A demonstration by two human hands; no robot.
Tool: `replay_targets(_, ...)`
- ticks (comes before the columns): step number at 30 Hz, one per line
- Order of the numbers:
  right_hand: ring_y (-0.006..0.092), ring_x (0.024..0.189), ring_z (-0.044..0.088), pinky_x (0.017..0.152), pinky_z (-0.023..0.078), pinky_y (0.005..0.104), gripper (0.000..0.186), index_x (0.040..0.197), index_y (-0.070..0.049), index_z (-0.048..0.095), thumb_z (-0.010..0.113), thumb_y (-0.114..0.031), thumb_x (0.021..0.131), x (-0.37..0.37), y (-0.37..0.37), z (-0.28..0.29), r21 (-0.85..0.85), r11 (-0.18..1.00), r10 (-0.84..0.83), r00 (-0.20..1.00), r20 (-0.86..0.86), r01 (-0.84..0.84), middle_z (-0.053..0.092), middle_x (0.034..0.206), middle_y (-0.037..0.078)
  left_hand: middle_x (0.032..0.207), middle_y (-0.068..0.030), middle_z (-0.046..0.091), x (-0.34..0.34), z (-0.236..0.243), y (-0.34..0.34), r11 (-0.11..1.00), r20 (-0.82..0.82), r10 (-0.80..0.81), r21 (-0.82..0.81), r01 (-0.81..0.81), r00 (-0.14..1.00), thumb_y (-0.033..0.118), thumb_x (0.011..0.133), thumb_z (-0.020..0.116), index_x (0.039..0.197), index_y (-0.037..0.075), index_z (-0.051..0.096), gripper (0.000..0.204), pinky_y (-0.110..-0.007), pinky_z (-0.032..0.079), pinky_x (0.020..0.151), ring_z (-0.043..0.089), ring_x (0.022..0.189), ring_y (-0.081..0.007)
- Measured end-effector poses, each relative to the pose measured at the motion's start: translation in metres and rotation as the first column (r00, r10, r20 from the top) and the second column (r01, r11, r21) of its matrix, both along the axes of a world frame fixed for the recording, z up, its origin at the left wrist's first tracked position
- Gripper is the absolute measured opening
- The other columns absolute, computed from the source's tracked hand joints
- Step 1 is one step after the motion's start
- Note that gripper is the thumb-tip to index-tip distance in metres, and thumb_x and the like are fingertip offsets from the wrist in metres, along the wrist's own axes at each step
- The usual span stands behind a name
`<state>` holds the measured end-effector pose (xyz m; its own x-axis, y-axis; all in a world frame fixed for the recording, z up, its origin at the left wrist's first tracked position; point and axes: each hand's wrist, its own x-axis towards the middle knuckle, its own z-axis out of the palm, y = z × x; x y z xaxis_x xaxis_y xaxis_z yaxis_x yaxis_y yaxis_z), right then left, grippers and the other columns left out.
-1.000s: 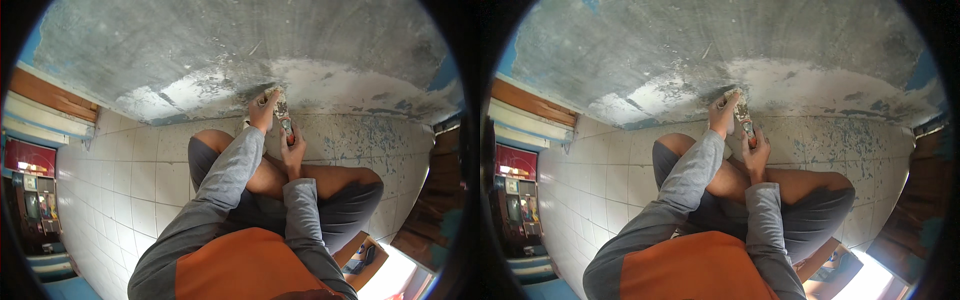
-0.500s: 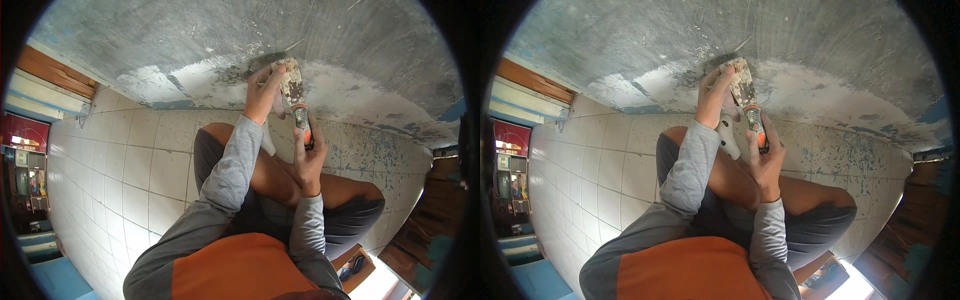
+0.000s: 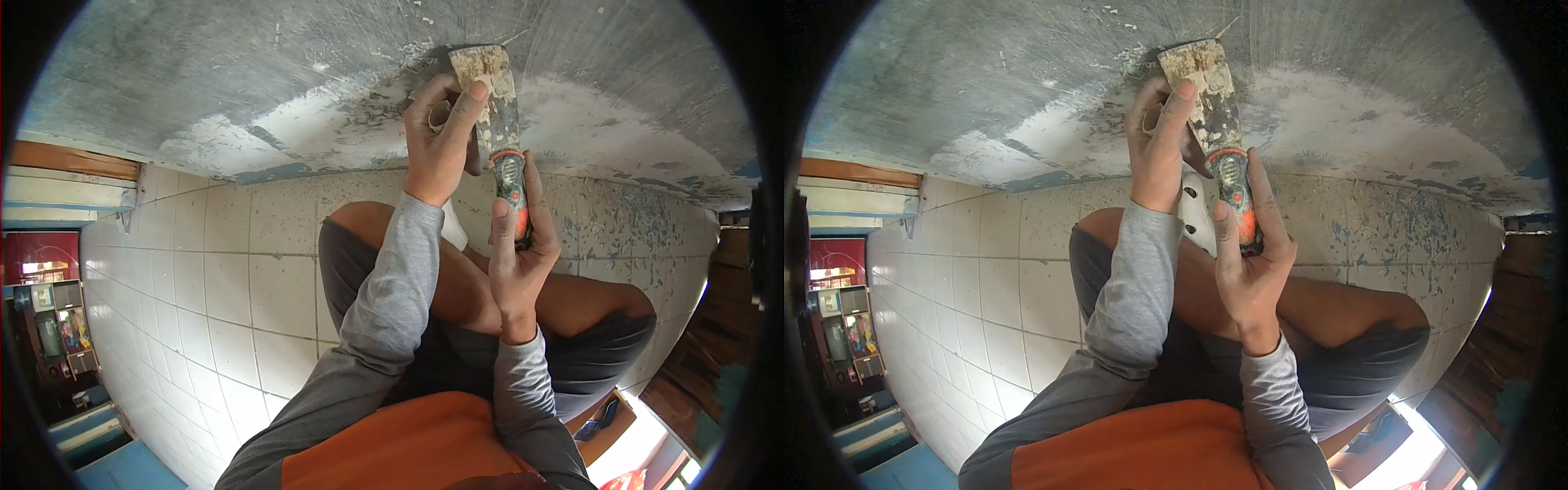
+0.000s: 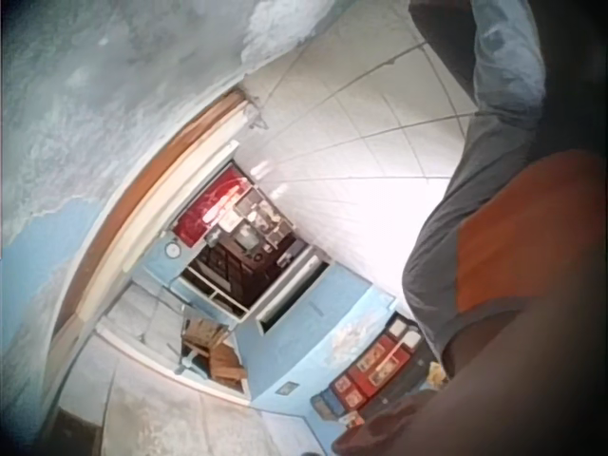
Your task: The person scrapes loose paint and debris from a wall using a metal scraper and applies filler material to the damaged area with the tool and by hand.
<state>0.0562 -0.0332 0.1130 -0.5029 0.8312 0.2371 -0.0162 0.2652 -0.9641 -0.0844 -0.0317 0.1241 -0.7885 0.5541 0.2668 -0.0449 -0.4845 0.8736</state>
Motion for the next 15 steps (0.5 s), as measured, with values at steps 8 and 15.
replay_targets(8,0.0142,0.107,0.055,0.091,0.042,0.0265,0.052,0.136,0.006,0.041,0.061,-0.009,0.09,-0.007,-0.006,-0.005,-0.078,0.997,0.013,0.998,-0.055,-0.017,0.054,0.13,0.018,0.06,0.0083,0.045,-0.001,-0.006,0.005,0.995,-0.117,0.1,0.03,-0.097,0.988,0.028,0.092,0.061,0.08,0.007,0.055,0.026,-0.018,0.027,0.042,0.036,0.049,0.0016)
replay_targets(15,0.0149,0.112,0.053,0.093,0.042,0.0273,0.054,0.136,0.007,0.039,0.06,-0.012,0.091,-0.011,-0.005,-0.015,-0.066,0.998,0.012,0.999,-0.053,-0.015,0.046,0.138,0.018,0.075,0.0074,0.049,0.002,-0.006,0.006,0.995,-0.133,0.098,0.035,-0.094,0.986,0.028,0.096,0.055,0.084,0.007,0.054,0.024,-0.018,0.03,0.057,0.037,0.067,-0.0005)
